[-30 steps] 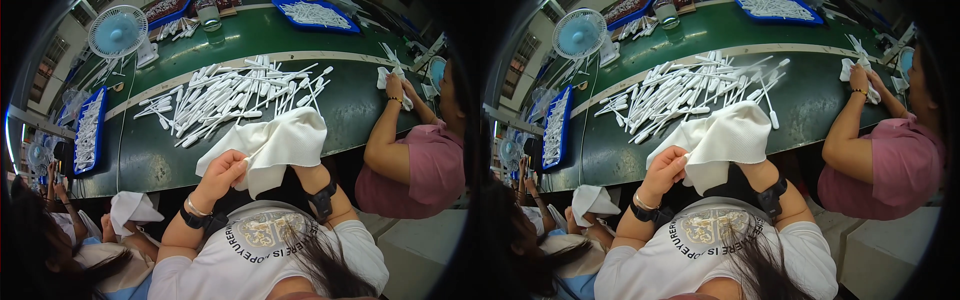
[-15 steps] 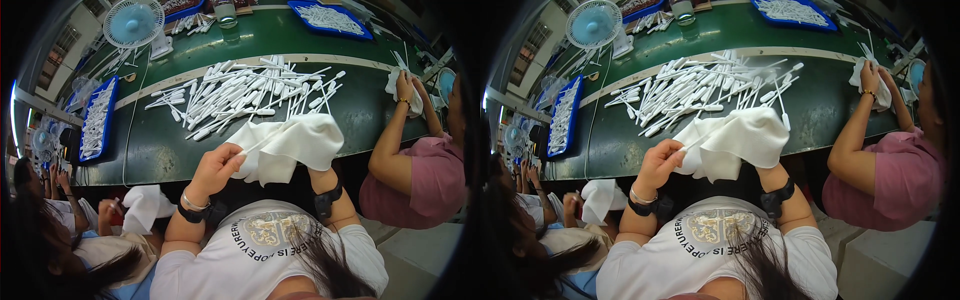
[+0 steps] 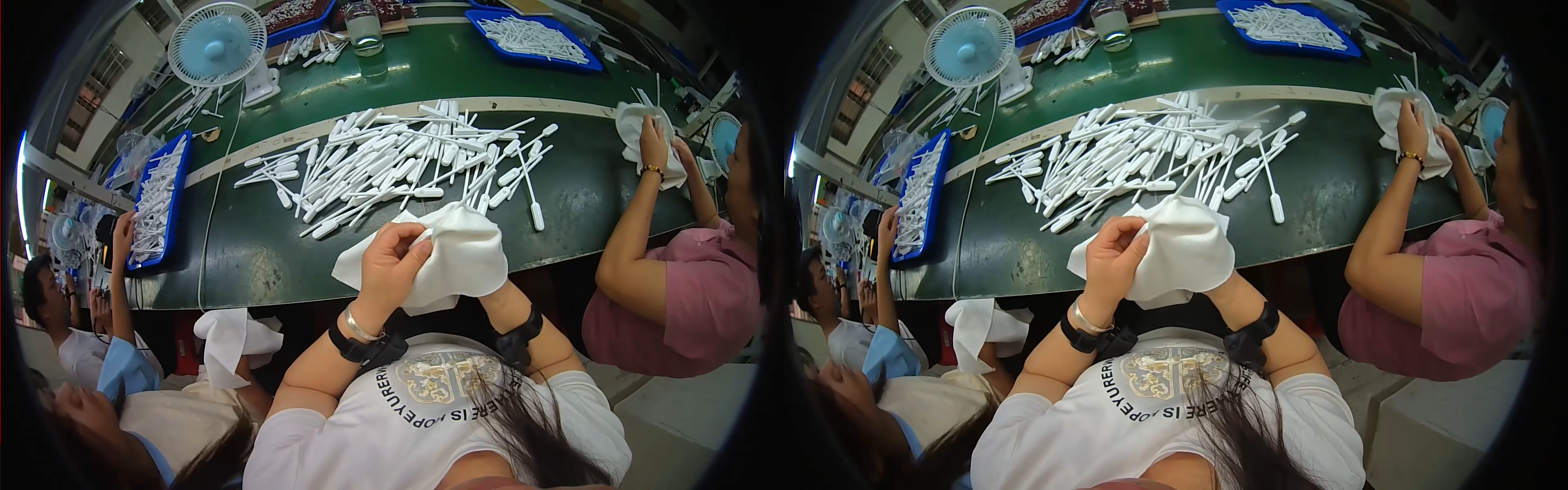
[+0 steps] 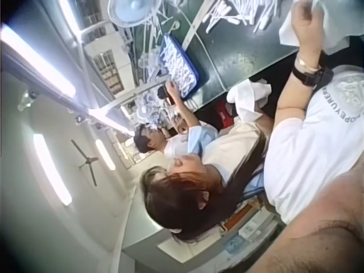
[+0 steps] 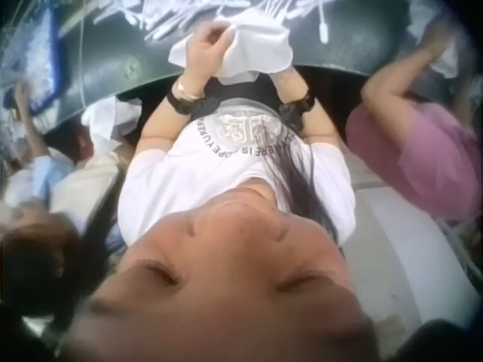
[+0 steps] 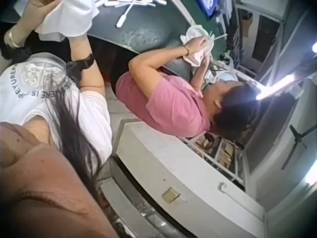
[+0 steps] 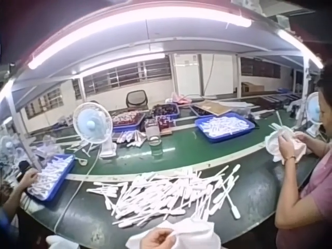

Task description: The person picks up a white plastic stick from a pile, wipes it with a white cloth, and places it back onto the table.

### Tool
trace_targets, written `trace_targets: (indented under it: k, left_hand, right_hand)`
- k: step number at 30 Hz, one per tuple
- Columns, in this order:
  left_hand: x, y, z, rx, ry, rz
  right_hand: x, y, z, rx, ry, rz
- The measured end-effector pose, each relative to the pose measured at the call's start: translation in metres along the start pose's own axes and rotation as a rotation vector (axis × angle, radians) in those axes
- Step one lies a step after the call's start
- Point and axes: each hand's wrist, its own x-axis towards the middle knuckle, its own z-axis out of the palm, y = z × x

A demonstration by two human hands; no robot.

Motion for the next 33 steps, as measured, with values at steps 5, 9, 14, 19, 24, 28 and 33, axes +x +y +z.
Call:
trace_targets:
  k: [5, 9, 14, 19, 24, 28, 33]
  left_hand:
    - [-0.002, 0.009, 0.003, 0.002, -0.047, -0.135]
    - [0.002, 0.027, -0.001, 0.285, -0.212, 0.019]
    - [0.018, 0.042, -0.007, 0.192, -0.132, 0.055]
    - [0.037, 0.043, 0.007, 0.246, -0.124, 0.159]
    - [0.038, 0.032, -0.006, -0.377, 0.024, -0.252]
    - [0.037, 0.041, -0.01, -0.452, 0.09, -0.161]
    - [0.048, 0.05, -0.03, -0.639, 0.308, -0.093]
  right_hand:
    - [-0.002, -0.004, -0.008, 0.029, -0.131, 0.163]
    - [-0.008, 0.008, -0.014, 0.508, -0.055, 0.246]
    - [0.001, 0.013, -0.01, -0.134, -0.004, -0.023]
    - [0.014, 0.01, 0.015, -0.234, -0.111, -0.012]
    - [0.012, 0.002, 0.009, 0.214, -0.178, 0.38]
    - [0.006, 0.01, -0.004, -0.155, -0.266, 0.22]
    - [-0.008, 0.013, -0.022, -0.229, -0.164, 0.041]
